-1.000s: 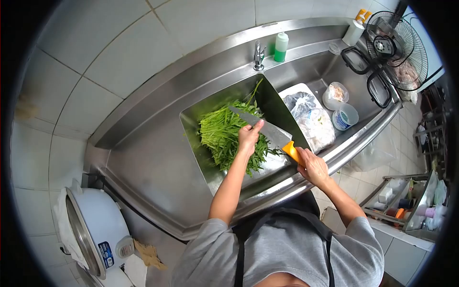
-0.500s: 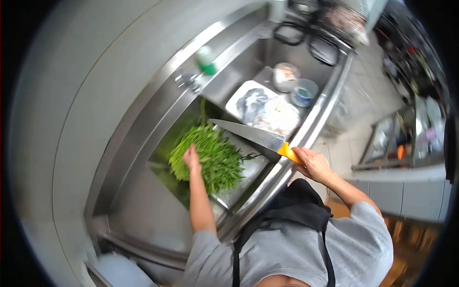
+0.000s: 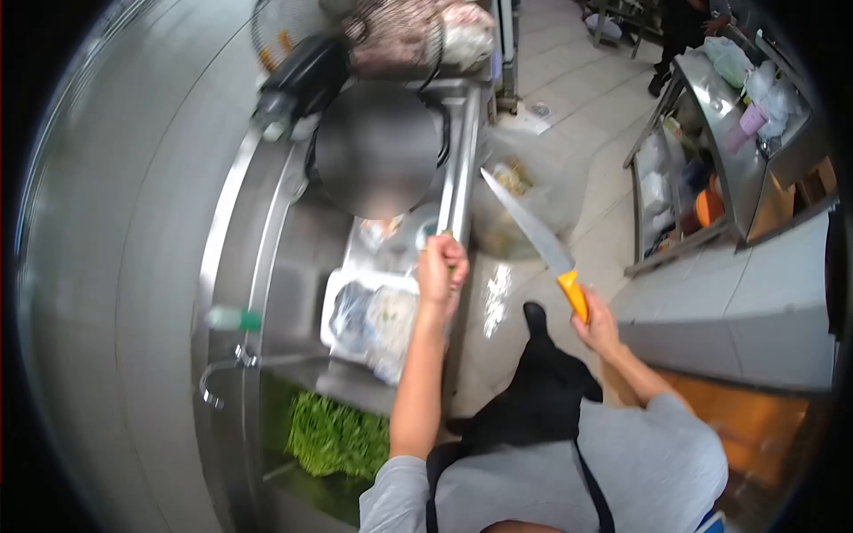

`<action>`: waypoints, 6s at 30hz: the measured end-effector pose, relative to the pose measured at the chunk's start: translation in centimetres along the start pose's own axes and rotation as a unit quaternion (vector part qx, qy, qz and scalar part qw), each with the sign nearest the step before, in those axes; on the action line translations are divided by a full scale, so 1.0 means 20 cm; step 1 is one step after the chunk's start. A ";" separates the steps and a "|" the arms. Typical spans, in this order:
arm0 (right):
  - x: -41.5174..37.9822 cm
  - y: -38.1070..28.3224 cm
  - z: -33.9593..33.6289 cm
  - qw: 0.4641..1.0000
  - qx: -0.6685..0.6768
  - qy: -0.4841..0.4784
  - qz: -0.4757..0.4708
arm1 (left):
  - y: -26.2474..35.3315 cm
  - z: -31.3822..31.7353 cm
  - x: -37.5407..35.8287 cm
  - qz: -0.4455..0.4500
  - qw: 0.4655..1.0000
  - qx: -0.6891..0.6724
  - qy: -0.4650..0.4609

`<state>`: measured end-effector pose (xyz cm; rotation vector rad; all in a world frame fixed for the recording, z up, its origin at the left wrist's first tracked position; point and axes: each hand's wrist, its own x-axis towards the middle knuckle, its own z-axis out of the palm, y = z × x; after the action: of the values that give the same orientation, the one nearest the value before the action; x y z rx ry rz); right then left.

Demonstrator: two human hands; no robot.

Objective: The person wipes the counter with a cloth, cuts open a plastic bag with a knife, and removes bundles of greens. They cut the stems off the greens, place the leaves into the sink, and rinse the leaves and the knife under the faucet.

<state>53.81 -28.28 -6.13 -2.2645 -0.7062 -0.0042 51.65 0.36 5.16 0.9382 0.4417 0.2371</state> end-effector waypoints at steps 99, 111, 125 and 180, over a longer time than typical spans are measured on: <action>-0.02 -2.64 2.25 0.723 0.164 -0.499 -0.449 | 0.22 -2.47 -1.23 0.175 0.856 -0.259 0.411; 0.01 -2.49 2.19 0.748 0.207 -0.549 -0.309 | 0.35 -2.39 -1.15 0.254 0.829 -0.202 0.456; -0.01 -2.72 2.06 0.746 0.148 -0.526 -0.382 | -0.20 -2.17 -1.25 0.156 0.710 0.242 0.642; -0.01 -2.66 2.14 0.809 0.143 -0.516 -0.245 | -0.44 -2.14 -1.28 0.119 0.704 0.288 0.638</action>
<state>18.94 30.23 -1.66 -1.5890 -1.6915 1.0753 9.17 16.42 -17.31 1.3506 1.7728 1.0653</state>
